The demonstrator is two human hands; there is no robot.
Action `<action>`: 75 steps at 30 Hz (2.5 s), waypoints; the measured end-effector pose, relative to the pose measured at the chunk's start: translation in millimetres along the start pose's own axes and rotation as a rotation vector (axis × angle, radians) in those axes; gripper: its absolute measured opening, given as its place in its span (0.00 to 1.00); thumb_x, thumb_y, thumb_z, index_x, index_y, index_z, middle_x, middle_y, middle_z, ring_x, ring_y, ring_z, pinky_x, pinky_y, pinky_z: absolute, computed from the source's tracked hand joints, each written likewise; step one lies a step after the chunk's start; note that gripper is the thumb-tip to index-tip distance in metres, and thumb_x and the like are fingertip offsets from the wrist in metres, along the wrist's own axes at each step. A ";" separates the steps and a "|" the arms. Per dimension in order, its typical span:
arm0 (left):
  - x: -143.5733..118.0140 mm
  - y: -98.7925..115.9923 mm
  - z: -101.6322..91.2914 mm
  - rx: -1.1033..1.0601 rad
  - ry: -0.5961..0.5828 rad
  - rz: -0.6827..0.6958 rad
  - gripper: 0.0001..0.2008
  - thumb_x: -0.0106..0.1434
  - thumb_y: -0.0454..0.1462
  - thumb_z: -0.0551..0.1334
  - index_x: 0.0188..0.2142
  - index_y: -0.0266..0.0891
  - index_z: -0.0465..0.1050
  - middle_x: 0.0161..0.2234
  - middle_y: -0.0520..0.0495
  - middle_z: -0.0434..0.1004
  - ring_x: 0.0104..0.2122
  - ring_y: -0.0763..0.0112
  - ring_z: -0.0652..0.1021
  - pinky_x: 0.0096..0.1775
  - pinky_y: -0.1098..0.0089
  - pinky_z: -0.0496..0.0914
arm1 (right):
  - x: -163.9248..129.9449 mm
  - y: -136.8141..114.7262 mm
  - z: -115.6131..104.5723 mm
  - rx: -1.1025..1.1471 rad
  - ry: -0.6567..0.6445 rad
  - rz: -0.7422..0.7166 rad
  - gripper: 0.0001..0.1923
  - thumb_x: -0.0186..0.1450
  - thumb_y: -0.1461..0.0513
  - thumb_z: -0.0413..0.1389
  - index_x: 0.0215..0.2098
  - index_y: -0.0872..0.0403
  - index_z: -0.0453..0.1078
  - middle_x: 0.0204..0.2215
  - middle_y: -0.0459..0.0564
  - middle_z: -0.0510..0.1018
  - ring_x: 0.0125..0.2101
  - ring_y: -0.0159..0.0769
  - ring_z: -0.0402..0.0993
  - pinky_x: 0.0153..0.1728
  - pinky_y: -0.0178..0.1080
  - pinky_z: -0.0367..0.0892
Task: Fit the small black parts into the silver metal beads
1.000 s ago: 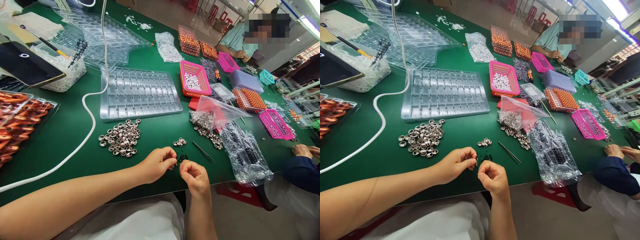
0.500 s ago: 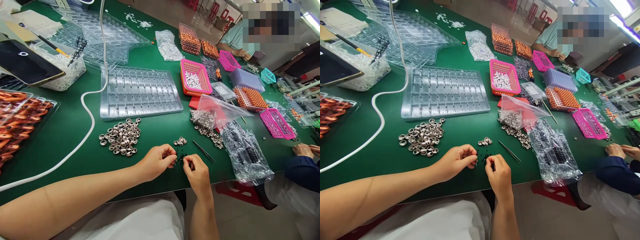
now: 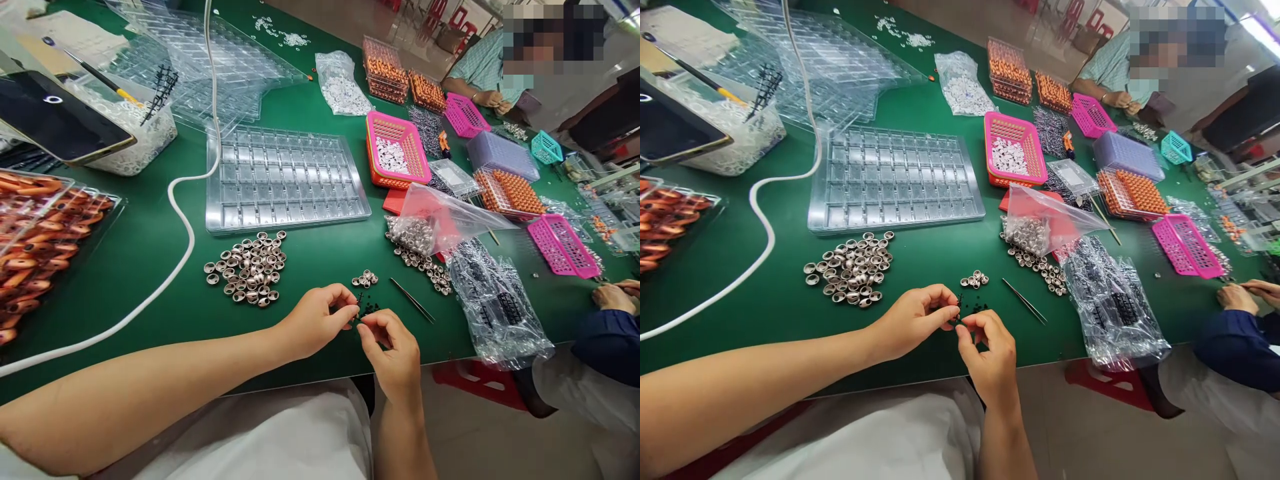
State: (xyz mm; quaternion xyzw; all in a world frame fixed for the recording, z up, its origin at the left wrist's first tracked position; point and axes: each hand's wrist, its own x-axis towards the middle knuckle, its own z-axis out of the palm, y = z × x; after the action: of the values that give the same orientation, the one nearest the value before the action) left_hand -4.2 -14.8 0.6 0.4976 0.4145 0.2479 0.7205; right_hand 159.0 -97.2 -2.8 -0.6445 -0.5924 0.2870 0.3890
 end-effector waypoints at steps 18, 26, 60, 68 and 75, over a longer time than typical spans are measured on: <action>1.5 4.0 -0.7 -0.161 -0.095 -0.086 0.08 0.57 0.39 0.65 0.30 0.38 0.68 0.26 0.54 0.71 0.27 0.72 0.75 0.33 0.69 0.73 | 3.7 9.6 3.6 0.458 -0.160 0.234 0.12 0.63 0.55 0.60 0.27 0.53 0.70 0.23 0.44 0.68 0.25 0.30 0.62 0.25 0.34 0.60; 6.1 -3.5 -1.8 -0.201 -0.089 -0.100 0.09 0.57 0.39 0.66 0.31 0.37 0.69 0.28 0.52 0.73 0.27 0.73 0.75 0.33 0.69 0.74 | 5.2 9.2 -9.2 0.258 -0.077 0.207 0.12 0.66 0.55 0.58 0.28 0.53 0.69 0.24 0.44 0.69 0.24 0.30 0.62 0.24 0.34 0.59; 1.1 3.0 -2.6 -0.074 0.021 0.057 0.14 0.57 0.44 0.69 0.39 0.37 0.74 0.36 0.46 0.78 0.36 0.66 0.79 0.40 0.65 0.76 | -3.4 2.0 5.9 0.080 0.055 0.203 0.09 0.66 0.58 0.57 0.29 0.52 0.70 0.24 0.43 0.70 0.23 0.29 0.64 0.23 0.32 0.61; -2.2 -1.1 -1.0 -0.018 -0.088 0.007 0.14 0.56 0.43 0.70 0.38 0.37 0.76 0.35 0.47 0.79 0.36 0.66 0.78 0.41 0.67 0.73 | -0.8 -0.4 9.4 0.160 0.214 0.236 0.11 0.66 0.55 0.59 0.31 0.53 0.71 0.25 0.44 0.71 0.25 0.30 0.66 0.25 0.32 0.65; -3.3 5.2 -1.0 -0.036 -0.111 -0.013 0.07 0.57 0.39 0.64 0.33 0.37 0.75 0.29 0.51 0.76 0.31 0.70 0.75 0.36 0.70 0.68 | -0.8 0.7 11.0 0.326 0.150 0.225 0.10 0.66 0.56 0.59 0.30 0.53 0.70 0.26 0.43 0.69 0.24 0.28 0.62 0.24 0.32 0.60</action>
State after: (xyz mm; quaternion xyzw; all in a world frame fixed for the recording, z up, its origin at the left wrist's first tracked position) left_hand -6.5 -14.8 6.3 0.4947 0.3725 0.2225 0.7530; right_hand 150.1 -96.1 -9.3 -0.6546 -0.4320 0.3719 0.4966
